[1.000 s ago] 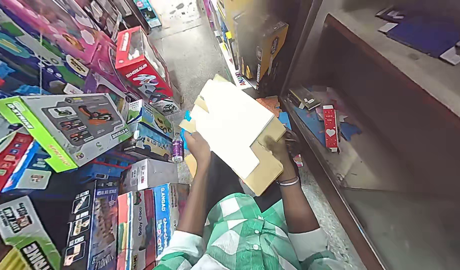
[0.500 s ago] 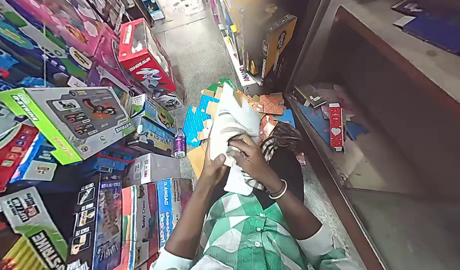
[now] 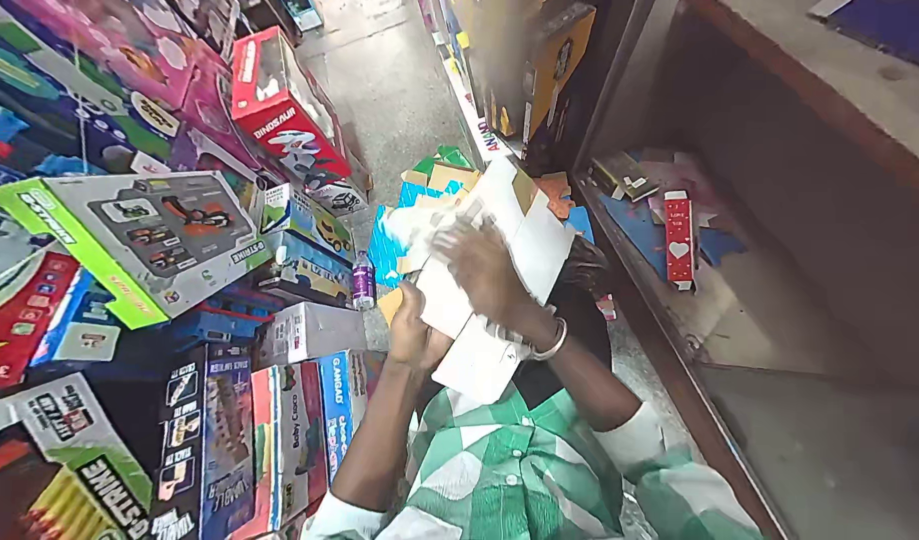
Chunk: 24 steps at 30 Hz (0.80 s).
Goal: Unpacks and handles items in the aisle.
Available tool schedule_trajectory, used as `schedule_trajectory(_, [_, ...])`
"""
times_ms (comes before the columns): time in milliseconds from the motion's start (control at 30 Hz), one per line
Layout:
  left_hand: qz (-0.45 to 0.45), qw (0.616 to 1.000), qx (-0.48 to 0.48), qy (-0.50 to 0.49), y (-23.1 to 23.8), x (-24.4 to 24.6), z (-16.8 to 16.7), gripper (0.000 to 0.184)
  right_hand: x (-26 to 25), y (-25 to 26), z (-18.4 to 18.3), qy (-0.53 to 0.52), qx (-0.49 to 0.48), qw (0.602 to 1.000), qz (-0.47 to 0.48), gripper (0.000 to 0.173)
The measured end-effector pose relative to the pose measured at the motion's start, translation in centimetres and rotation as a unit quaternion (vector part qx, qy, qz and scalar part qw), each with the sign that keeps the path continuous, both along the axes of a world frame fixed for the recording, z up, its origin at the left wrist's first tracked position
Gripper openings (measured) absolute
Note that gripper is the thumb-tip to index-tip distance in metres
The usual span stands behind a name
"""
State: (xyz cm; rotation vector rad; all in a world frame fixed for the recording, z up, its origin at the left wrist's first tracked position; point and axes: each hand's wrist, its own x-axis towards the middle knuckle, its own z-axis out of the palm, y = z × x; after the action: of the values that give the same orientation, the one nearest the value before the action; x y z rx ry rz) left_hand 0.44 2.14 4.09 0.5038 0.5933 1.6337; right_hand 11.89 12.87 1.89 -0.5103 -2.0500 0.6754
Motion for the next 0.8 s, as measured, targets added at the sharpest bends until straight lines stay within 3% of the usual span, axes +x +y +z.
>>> schedule_trajectory(100, [-0.002,1.0,-0.026,-0.013,-0.4,-0.1,0.5,0.061,1.1,5.9,-0.8,0.003,-0.146,0.985,-0.093,0.05])
schedule_trajectory(167, [0.024,0.999,-0.032,0.003,0.1,0.2,0.5,0.056,0.9,3.6,-0.2,0.005,-0.182,0.98,-0.081,0.044])
schedule_trajectory(267, [0.144,0.984,-0.095,0.039,1.4,0.2,-0.2,0.048,-1.0,-3.9,0.1,0.009,-0.061,0.995,0.073,0.044])
schedule_trajectory(333, [0.165,0.981,-0.094,0.024,1.3,-0.6,-1.0,0.045,-0.9,-4.4,-0.8,-0.004,0.013,0.993,0.114,0.047])
schedule_trajectory(400, [0.185,0.974,-0.122,0.035,1.4,-0.8,-1.1,0.039,-0.2,-2.1,-1.7,-0.008,0.032,0.999,0.024,0.046])
schedule_trajectory(500, [0.244,0.953,-0.158,0.088,2.1,-1.3,0.4,0.041,1.0,4.9,-2.5,0.029,-0.082,0.986,-0.145,0.051])
schedule_trajectory(567, [0.269,0.947,-0.144,0.099,2.4,-2.1,1.0,0.041,1.9,8.7,-2.7,0.027,-0.137,0.973,-0.184,0.057])
schedule_trajectory(633, [0.285,0.942,-0.151,0.093,2.7,-2.5,1.5,0.041,1.4,7.4,-2.6,0.013,-0.084,0.985,-0.15,0.052])
schedule_trajectory(700, [0.317,0.927,-0.175,0.094,3.1,-3.0,1.2,0.039,0.5,1.5,-2.0,-0.007,-0.007,0.999,-0.031,0.048])
schedule_trajectory(800, [0.324,0.919,-0.175,0.145,3.1,-4.1,-0.7,0.038,0.3,-5.1,-1.9,-0.05,0.064,0.987,0.138,0.048])
